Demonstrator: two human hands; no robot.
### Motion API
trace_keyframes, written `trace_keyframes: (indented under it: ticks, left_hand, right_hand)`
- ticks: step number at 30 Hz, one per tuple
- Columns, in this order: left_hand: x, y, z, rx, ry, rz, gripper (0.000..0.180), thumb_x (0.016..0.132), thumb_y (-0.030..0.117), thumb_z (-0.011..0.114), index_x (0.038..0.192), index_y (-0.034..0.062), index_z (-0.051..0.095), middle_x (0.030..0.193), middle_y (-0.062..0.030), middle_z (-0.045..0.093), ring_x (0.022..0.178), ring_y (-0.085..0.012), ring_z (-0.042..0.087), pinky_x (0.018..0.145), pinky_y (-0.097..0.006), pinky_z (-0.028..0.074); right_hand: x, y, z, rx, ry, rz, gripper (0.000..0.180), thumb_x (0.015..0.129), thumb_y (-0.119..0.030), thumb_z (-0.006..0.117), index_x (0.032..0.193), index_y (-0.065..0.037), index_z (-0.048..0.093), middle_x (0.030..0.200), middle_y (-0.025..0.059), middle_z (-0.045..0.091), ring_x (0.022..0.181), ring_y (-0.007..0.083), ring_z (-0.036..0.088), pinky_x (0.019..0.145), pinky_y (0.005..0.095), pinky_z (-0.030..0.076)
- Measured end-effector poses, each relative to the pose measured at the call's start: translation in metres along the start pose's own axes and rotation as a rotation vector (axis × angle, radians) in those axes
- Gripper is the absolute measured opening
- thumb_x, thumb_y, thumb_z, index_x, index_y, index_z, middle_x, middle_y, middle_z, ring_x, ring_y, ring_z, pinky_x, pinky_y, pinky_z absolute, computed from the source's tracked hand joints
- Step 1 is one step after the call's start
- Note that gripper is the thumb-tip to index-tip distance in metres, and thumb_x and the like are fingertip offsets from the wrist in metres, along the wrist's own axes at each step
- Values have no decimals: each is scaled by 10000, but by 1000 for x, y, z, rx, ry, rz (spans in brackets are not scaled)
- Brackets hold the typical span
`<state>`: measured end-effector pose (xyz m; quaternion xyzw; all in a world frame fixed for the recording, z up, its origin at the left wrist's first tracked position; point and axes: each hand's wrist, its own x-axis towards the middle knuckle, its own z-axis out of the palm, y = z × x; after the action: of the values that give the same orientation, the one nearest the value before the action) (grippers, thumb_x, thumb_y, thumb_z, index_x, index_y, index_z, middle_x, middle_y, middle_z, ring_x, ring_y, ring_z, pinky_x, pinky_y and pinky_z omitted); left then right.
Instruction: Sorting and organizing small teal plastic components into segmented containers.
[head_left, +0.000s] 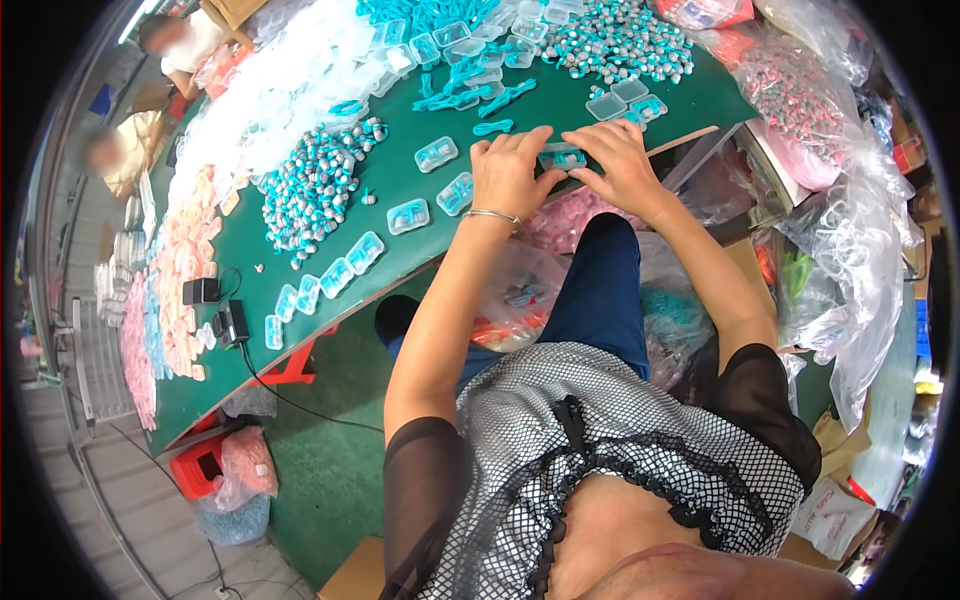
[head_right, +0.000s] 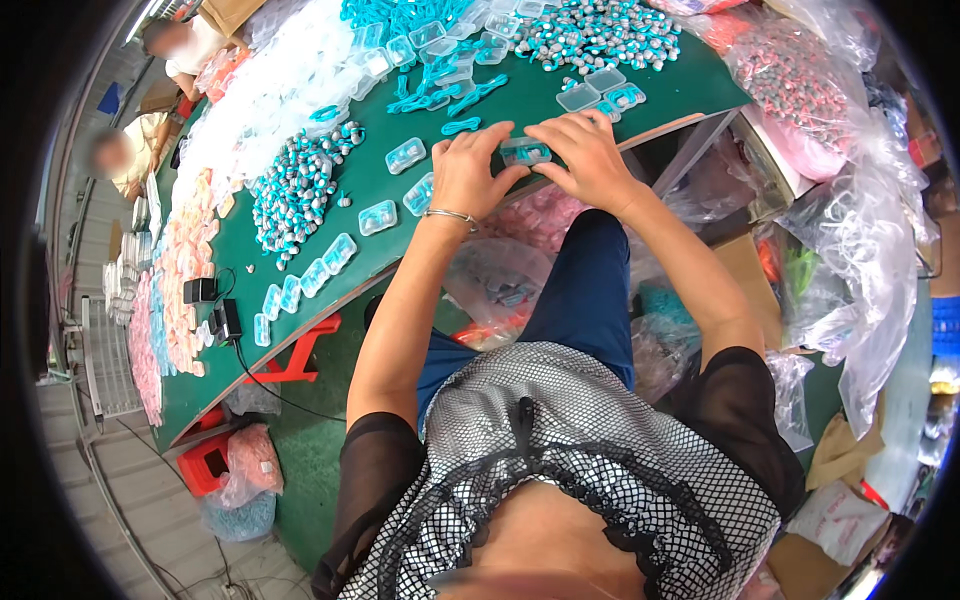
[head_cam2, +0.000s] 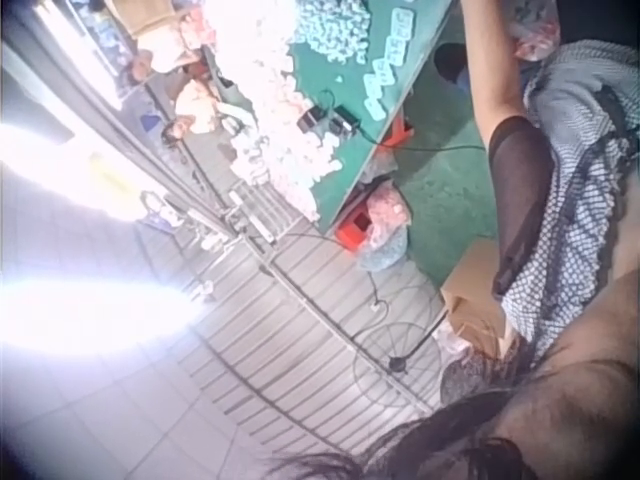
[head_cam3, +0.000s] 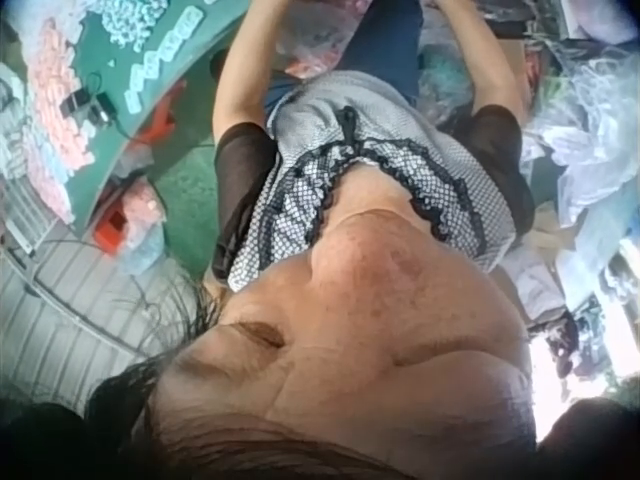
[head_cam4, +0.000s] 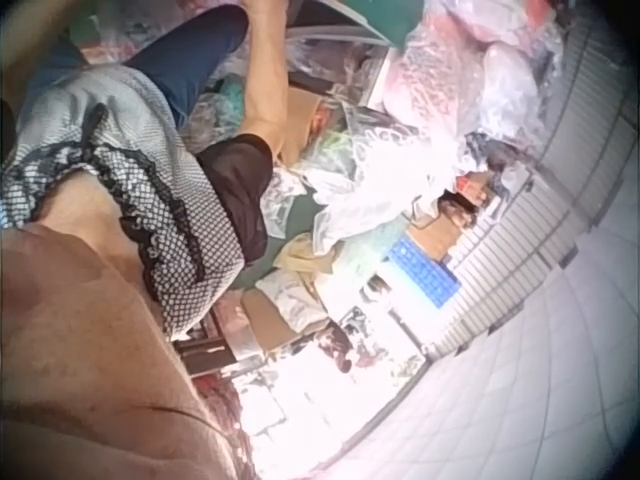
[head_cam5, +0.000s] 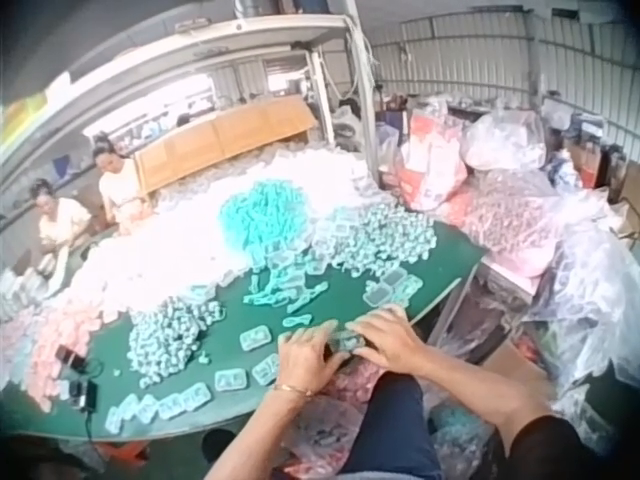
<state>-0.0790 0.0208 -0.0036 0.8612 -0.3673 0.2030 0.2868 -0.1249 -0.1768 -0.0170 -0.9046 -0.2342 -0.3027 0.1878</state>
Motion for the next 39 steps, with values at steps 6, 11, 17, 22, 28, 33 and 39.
trace_keyframes:
  ticks: [6,11,17,22,28,33,39]
  left_hand:
    - [-9,5,-1,1,70,-136,381,685,297,783,1009,138,664,1029,-62,658,958,-244,585,830,-412,371]
    - [-14,8,4,64,123,-148,377,685,294,769,1006,130,658,1007,-42,656,947,-233,575,829,-423,343]
    - [-16,11,5,74,191,-98,325,710,256,752,991,119,663,1005,-40,654,914,-224,581,801,-411,339]
    - [-18,12,5,11,225,-104,278,726,194,737,981,114,661,989,-33,644,894,-226,583,784,-405,351]
    - [-20,0,1,35,259,23,220,737,191,733,935,121,668,917,-27,650,804,-213,610,750,-383,387]
    - [-21,-8,-5,-131,235,-50,236,715,183,757,922,116,666,882,-32,653,755,-192,622,692,-354,404]
    - [-10,6,-29,-337,133,-172,317,716,166,763,996,77,645,947,-90,650,796,-243,630,670,-366,476]
  right_hand:
    - [1,2,-6,4,4,62,493,765,-243,705,1209,-97,549,1120,84,595,1052,252,549,951,414,320]
    - [6,-5,-10,48,36,65,506,762,-215,711,1216,-75,537,1116,102,592,1051,268,548,941,403,346]
    - [7,-11,-8,74,45,81,508,767,-168,702,1231,-59,526,1139,136,571,1059,313,541,924,412,401]
    - [11,-18,-7,189,39,108,507,762,-100,694,1232,-35,515,1143,164,545,1034,346,546,853,404,466]
    - [15,-24,-8,206,29,99,462,767,-94,691,1198,-37,535,1120,157,548,1012,340,556,832,395,475]
    - [18,-24,-7,208,22,78,434,771,-99,693,1175,-37,549,1107,155,555,993,340,565,822,395,480]
    - [22,-27,-14,199,10,40,414,773,-89,685,1164,-39,558,1096,157,561,991,337,568,820,393,484]
